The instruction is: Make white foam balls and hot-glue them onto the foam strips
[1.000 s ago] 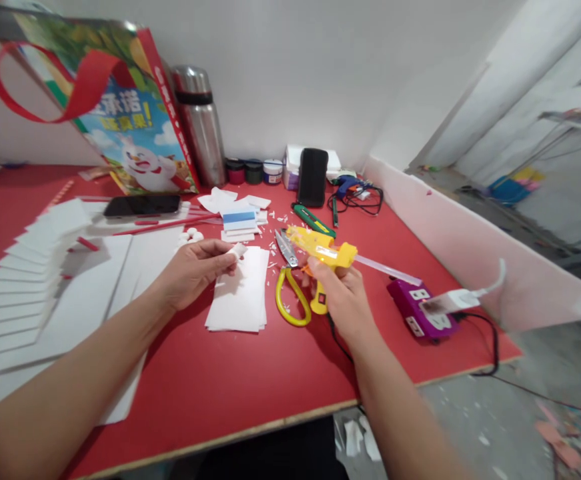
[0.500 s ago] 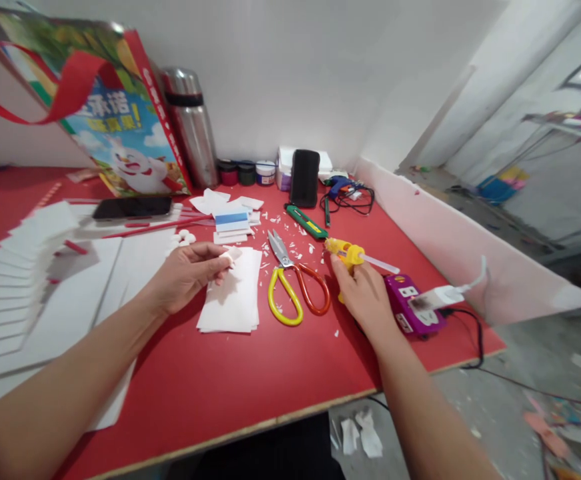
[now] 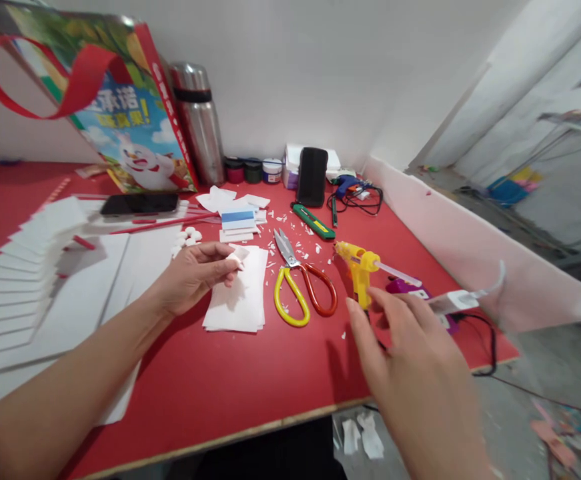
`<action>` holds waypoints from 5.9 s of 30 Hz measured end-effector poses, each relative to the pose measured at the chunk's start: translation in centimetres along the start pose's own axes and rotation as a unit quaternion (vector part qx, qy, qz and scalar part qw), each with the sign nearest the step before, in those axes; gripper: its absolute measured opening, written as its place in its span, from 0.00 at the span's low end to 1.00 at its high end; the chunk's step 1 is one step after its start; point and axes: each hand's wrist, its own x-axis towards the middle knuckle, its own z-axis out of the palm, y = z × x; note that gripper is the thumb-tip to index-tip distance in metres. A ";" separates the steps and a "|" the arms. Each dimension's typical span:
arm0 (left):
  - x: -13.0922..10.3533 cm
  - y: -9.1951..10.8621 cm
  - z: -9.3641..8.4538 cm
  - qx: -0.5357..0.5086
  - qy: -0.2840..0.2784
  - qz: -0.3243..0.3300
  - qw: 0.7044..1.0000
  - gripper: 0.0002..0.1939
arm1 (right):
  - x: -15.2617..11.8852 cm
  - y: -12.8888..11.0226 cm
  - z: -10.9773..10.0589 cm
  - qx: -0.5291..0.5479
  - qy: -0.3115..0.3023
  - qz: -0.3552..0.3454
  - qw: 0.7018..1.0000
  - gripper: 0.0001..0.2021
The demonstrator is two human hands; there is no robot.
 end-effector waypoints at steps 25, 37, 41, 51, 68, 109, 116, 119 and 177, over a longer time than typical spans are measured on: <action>-0.5 0.3 0.1 0.048 -0.014 0.048 0.998 0.11 | 6.0 -5.7 12.8 0.634 -0.163 0.186 0.733 0.12; -0.5 0.4 0.2 0.055 -0.013 0.042 0.997 0.11 | 5.9 -5.4 12.9 0.598 -0.149 0.114 0.779 0.15; -0.5 0.3 0.1 0.057 -0.006 0.042 0.997 0.12 | 5.9 -5.4 12.5 0.532 -0.138 0.066 0.833 0.17; -0.5 0.2 0.0 0.073 0.001 0.045 0.996 0.11 | 5.8 -5.3 12.2 0.480 -0.130 0.028 0.867 0.21; -0.7 0.2 0.0 0.094 -0.007 0.044 0.995 0.09 | 5.6 -5.1 12.1 0.409 -0.083 -0.064 0.906 0.23; -0.3 0.4 -0.8 0.071 -0.001 0.105 0.992 0.10 | 5.6 -5.9 11.2 0.469 -0.122 -0.016 0.875 0.19; -0.6 0.7 -0.4 0.118 0.004 0.110 0.987 0.09 | 5.1 -5.8 11.8 0.361 -0.034 -0.153 0.919 0.19; -0.8 0.9 -0.2 0.158 0.013 0.109 0.981 0.10 | 5.0 -5.3 12.1 0.314 0.000 -0.214 0.925 0.19; -1.0 0.4 -0.2 0.212 -0.017 0.077 0.974 0.15 | 5.9 -5.2 12.8 0.516 -0.186 0.120 0.827 0.13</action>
